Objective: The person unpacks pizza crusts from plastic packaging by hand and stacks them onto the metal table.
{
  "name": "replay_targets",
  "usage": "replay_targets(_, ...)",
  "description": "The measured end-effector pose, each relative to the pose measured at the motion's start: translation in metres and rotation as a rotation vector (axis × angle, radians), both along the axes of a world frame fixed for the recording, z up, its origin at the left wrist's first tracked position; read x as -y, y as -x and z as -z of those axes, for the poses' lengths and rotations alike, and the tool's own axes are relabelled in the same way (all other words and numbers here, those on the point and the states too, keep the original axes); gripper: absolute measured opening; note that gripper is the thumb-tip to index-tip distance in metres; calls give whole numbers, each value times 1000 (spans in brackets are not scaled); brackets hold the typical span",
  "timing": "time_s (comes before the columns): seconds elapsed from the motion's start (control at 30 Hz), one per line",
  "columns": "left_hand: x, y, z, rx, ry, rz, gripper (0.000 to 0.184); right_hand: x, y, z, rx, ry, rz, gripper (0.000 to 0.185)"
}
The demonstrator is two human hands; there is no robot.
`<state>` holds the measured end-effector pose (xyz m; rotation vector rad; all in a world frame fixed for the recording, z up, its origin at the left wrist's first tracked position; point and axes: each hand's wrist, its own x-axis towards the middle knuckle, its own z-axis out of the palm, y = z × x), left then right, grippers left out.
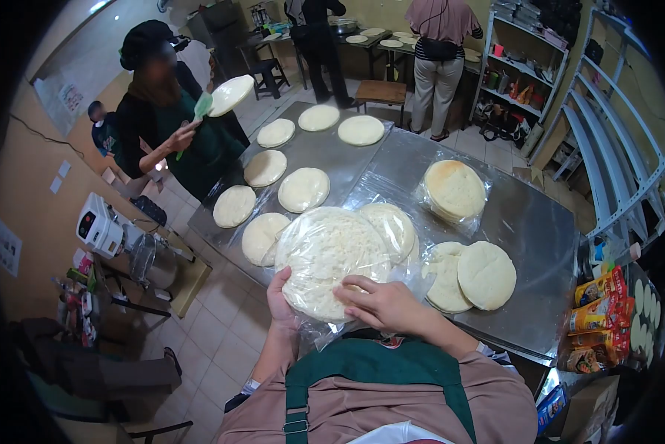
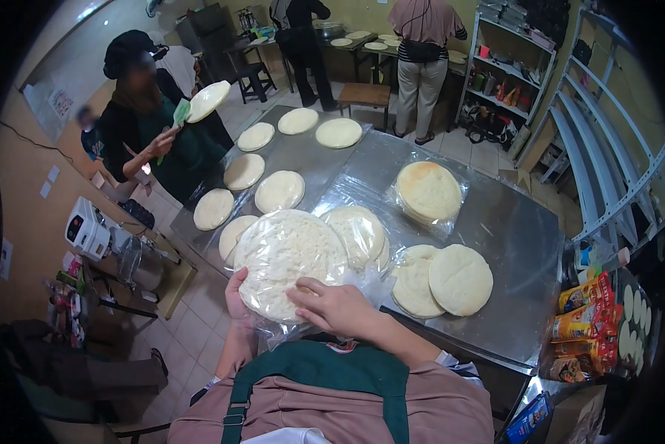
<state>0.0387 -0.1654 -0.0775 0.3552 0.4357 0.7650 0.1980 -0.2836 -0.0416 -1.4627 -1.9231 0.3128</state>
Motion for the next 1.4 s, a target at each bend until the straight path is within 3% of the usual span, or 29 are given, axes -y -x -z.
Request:
replay_targets(0.2, -1, 0, 9, -13, 27, 9, 48, -2, -7, 9, -25, 100, -118, 18)
replay_targets(0.4, 3, 0, 1, -26, -1, 4, 48, -6, -1, 12, -141, 109, -54, 12)
replay_targets(0.63, 5, 3, -3, -41, 15, 43, 47, -10, 0, 17, -84, 68, -111, 11)
replay_targets(0.7, -2, 7, 4, -32, 34, 34, 47, -10, -2, 19, -216, 129, -216, 10)
replay_targets(0.8, -23, 24, 25, -137, 55, -22, 48, -4, -3, 9, -333, 220, -300, 10)
replay_targets(0.87, -32, 36, 33, -241, 92, -196, 50, 1, -9, 2, -320, 223, -321, 12)
replay_targets(0.97, -40, 55, 48, -79, 49, -269, 50, -1, -15, 5, -280, 244, -303, 12)
replay_targets(1.13, -22, 53, 5, -7, -59, -442, 51, -13, -13, 22, -268, 422, -95, 15)
replay_targets(1.37, 24, 43, -30, -87, -255, -474, 52, -31, -3, 62, -332, 578, -116, 26)
replay_targets(1.4, 31, 44, -35, -96, -281, -432, 55, -32, -2, 71, -552, 535, -145, 30)
